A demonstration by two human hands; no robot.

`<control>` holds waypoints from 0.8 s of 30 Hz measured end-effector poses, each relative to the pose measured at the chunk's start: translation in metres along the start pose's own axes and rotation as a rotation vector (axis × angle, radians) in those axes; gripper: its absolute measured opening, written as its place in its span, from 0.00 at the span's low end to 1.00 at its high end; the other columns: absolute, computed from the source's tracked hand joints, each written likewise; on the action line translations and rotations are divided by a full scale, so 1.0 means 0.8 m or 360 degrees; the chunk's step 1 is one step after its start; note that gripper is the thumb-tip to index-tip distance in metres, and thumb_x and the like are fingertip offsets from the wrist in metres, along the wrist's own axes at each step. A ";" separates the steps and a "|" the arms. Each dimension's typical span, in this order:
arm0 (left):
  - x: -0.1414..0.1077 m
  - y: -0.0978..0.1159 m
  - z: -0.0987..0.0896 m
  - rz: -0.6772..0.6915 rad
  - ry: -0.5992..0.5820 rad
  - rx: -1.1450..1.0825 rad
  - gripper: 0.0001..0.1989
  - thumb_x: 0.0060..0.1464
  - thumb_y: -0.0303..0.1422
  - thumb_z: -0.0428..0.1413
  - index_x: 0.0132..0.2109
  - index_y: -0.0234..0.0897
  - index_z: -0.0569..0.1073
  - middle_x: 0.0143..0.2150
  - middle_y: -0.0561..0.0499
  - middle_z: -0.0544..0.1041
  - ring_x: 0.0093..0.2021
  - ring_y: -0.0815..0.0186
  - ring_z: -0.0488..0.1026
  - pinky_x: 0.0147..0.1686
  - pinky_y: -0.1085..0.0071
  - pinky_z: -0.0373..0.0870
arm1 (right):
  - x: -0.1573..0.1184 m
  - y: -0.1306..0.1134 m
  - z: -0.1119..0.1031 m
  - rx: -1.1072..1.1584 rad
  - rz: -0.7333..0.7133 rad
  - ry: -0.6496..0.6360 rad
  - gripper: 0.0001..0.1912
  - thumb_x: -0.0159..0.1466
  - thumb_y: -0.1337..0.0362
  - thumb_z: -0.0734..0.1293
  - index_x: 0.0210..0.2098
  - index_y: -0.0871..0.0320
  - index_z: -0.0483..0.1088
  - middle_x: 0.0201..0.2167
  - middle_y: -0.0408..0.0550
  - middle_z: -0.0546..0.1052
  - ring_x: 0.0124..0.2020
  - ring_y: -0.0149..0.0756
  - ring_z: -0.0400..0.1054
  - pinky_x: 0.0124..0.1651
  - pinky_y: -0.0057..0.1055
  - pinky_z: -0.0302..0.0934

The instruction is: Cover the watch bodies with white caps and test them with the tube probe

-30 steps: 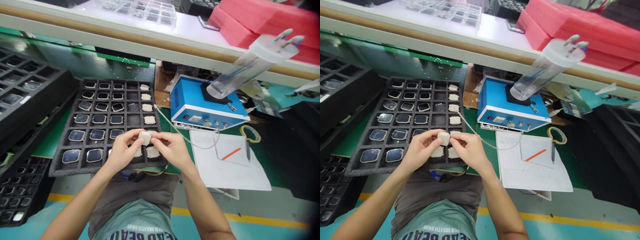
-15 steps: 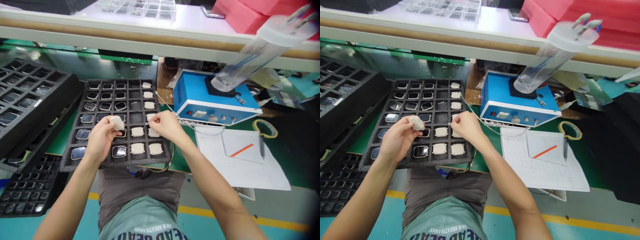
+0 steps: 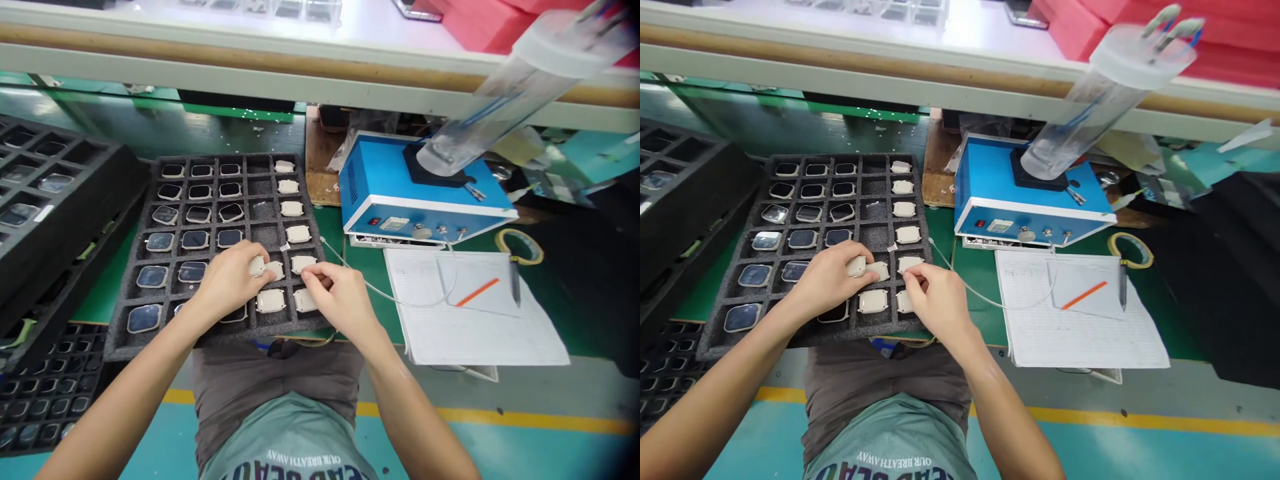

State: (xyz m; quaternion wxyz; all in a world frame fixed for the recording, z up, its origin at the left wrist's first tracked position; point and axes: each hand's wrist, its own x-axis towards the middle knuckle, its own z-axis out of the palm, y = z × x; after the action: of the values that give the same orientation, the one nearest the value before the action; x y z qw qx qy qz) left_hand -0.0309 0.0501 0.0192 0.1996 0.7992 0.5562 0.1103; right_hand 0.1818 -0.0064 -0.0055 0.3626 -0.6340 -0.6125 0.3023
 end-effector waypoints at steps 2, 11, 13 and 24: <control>-0.003 -0.003 0.000 -0.0043 0.0086 -0.0231 0.11 0.55 0.40 0.65 0.43 0.42 0.81 0.41 0.48 0.84 0.42 0.51 0.80 0.43 0.61 0.71 | -0.007 -0.002 0.009 0.0023 -0.0043 0.0062 0.11 0.67 0.63 0.67 0.35 0.56 0.82 0.30 0.46 0.85 0.28 0.37 0.76 0.33 0.31 0.63; -0.011 0.000 -0.004 -0.0280 0.0130 -0.1437 0.19 0.48 0.44 0.70 0.42 0.36 0.81 0.29 0.52 0.79 0.22 0.71 0.66 0.20 0.74 0.61 | 0.011 -0.022 0.041 0.0574 -0.0124 0.0071 0.12 0.67 0.62 0.67 0.38 0.56 0.84 0.30 0.47 0.85 0.26 0.34 0.74 0.31 0.29 0.65; -0.011 0.001 -0.003 -0.0275 0.0155 -0.1455 0.18 0.47 0.42 0.71 0.41 0.36 0.81 0.28 0.53 0.78 0.21 0.72 0.65 0.20 0.75 0.60 | 0.012 -0.020 0.043 0.0610 -0.0129 0.0072 0.12 0.67 0.63 0.68 0.39 0.56 0.85 0.30 0.47 0.85 0.25 0.34 0.73 0.30 0.28 0.64; -0.012 0.001 -0.003 -0.0250 0.0152 -0.1340 0.16 0.49 0.41 0.70 0.41 0.36 0.80 0.32 0.51 0.81 0.25 0.70 0.68 0.27 0.73 0.66 | 0.015 -0.017 0.031 0.0585 -0.0117 -0.0103 0.11 0.63 0.68 0.69 0.36 0.58 0.86 0.24 0.44 0.82 0.22 0.30 0.69 0.25 0.26 0.57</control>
State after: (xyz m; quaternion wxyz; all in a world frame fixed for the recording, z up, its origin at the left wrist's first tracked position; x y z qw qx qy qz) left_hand -0.0345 0.0409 0.0221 0.4901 0.5973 0.5304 0.3490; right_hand 0.1541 0.0073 -0.0072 0.4631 -0.5242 -0.5811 0.4159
